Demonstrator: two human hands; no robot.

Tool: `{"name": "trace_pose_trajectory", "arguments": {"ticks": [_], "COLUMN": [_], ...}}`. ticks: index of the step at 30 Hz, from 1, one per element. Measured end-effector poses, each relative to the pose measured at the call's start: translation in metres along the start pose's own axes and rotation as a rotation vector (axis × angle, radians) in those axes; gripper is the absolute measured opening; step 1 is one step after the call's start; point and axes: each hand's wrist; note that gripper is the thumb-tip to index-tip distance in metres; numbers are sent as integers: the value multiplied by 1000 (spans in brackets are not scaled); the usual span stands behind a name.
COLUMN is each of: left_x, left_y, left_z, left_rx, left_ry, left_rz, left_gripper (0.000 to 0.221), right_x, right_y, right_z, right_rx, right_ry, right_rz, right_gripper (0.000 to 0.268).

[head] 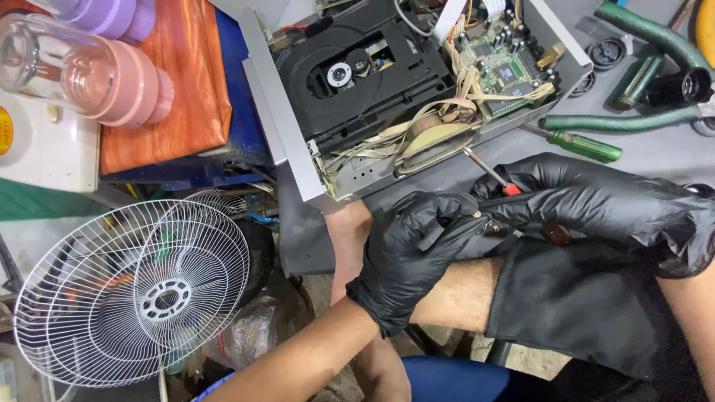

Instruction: Disassembling the internal components of an electronic device by removing screws and extracting parts from the chassis.

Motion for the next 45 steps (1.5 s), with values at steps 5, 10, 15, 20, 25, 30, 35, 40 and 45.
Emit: {"name": "trace_pose_trajectory", "arguments": {"ticks": [5,10,15,20,25,30,35,40,45], "left_x": [2,-3,-4,5,4,6,9,9,9], "left_y": [-13,-34,-45,-46,-48,-47,-47,-47,-49], "left_z": [3,7,14,-6,-3,-10,-14,-17,-17], "left_rx": [26,132,159,252,251,247,247,227,46], "left_ry": [-8,-125,-103,-107,-107,-114,-112,-98,-62], "left_rz": [1,57,109,76,70,66,50,53,54], "left_gripper": [27,21,17,28,31,26,28,36,30], "right_x": [-21,2,-4,4,1,1,-2,3,12], "right_y": [-22,-7,-15,-7,-7,-4,-5,-3,0], "right_z": [55,2,11,9,15,16,20,16,5], "right_rx": [23,83,714,732,752,807,808,798,824], "right_ry": [-202,-92,-295,-590,-671,-665,-650,-689,-675], "right_rz": [-89,-126,-75,-45,-28,35,31,37,59], "right_gripper": [57,39,34,49,43,44,50,39,45]}}
Point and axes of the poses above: each hand's wrist, its own x-axis away from the middle knuckle, its own y-axis out of the palm, z = x × y, and after that the axes turned 3 degrees about -y, right-handed
